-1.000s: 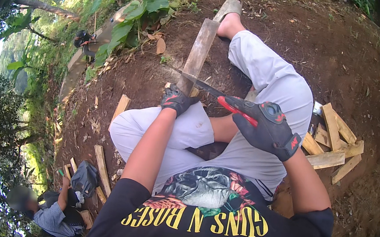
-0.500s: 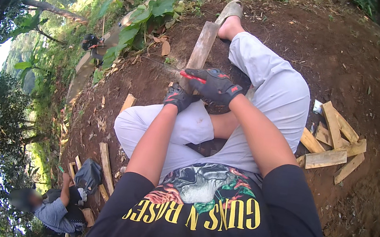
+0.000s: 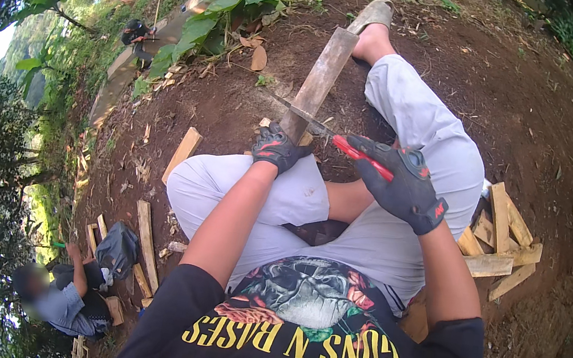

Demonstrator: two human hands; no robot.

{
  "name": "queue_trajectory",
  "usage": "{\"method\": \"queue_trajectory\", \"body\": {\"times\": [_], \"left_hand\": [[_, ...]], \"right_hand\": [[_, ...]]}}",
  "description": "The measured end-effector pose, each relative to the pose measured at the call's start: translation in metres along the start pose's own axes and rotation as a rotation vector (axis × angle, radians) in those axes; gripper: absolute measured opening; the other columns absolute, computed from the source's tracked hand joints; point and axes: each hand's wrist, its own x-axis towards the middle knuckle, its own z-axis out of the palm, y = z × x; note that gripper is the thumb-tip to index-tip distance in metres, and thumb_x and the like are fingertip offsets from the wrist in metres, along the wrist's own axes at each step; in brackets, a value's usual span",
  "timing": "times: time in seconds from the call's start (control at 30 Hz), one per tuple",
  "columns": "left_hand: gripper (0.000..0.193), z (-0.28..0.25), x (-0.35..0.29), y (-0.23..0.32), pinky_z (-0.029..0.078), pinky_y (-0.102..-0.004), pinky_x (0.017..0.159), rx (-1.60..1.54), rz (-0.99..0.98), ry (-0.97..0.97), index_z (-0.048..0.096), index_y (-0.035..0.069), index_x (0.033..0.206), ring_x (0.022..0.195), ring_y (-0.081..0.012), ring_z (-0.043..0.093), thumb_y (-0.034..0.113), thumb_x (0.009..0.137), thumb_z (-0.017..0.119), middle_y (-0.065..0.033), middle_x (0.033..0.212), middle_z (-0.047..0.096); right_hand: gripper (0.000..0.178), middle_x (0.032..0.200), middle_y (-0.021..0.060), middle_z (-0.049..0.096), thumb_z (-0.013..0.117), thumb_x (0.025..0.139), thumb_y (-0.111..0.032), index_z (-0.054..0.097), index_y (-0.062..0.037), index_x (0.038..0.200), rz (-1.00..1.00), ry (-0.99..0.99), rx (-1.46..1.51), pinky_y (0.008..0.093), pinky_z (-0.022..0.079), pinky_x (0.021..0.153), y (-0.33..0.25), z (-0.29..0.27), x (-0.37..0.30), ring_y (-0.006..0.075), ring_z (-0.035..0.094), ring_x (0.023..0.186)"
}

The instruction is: The person sits on the ground and uses a hand saw to cut a piece of wood held between their legs. They repeatedly saw through the wood, pause to adjust the piece, and continue cutting until the wood is separated.

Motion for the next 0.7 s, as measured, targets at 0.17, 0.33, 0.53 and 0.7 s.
{"method": "queue_trajectory", "body": {"times": [0.17,0.33,0.53,0.7], "left_hand": [[0.128,0.000,0.005,0.003,0.039,-0.0488,0.124,-0.014,0.017,-0.067,0.034,-0.004,0.162,0.150,-0.0424,0.046,0.073,0.074,0.085,-0.0300,0.159,0.047],[0.132,0.004,0.018,-0.004,0.040,-0.0495,0.124,0.025,0.068,-0.033,0.031,-0.005,0.165,0.153,-0.0445,0.044,0.076,0.075,0.083,-0.0289,0.163,0.042],[0.128,-0.004,0.007,-0.007,0.035,-0.0547,0.126,-0.006,0.031,-0.058,0.028,0.001,0.167,0.157,-0.0425,0.038,0.071,0.077,0.084,-0.0264,0.170,0.034],[0.129,-0.007,0.000,-0.003,0.036,-0.0530,0.126,0.016,-0.012,-0.068,0.028,0.000,0.167,0.156,-0.0430,0.041,0.071,0.076,0.084,-0.0285,0.170,0.033]], "right_hand": [[0.044,0.117,0.0172,0.079,0.063,0.104,-0.038,0.070,-0.0261,0.145,-0.181,0.130,0.115,0.0495,0.059,0.088,0.019,0.111,0.110,0.0406,0.076,0.095],[0.047,0.133,0.0210,0.074,0.061,0.106,-0.034,0.065,-0.0164,0.150,-0.098,0.033,0.160,0.0467,0.056,0.105,0.011,0.113,0.138,0.0391,0.072,0.120],[0.042,0.131,0.0186,0.076,0.068,0.103,-0.031,0.071,-0.0183,0.143,-0.110,0.089,-0.016,0.0464,0.058,0.100,-0.009,0.028,0.023,0.0384,0.074,0.116],[0.042,0.126,0.0228,0.077,0.067,0.102,-0.023,0.072,-0.0105,0.142,0.066,0.044,-0.040,0.0449,0.059,0.098,-0.056,-0.048,-0.070,0.0377,0.077,0.112]]}}
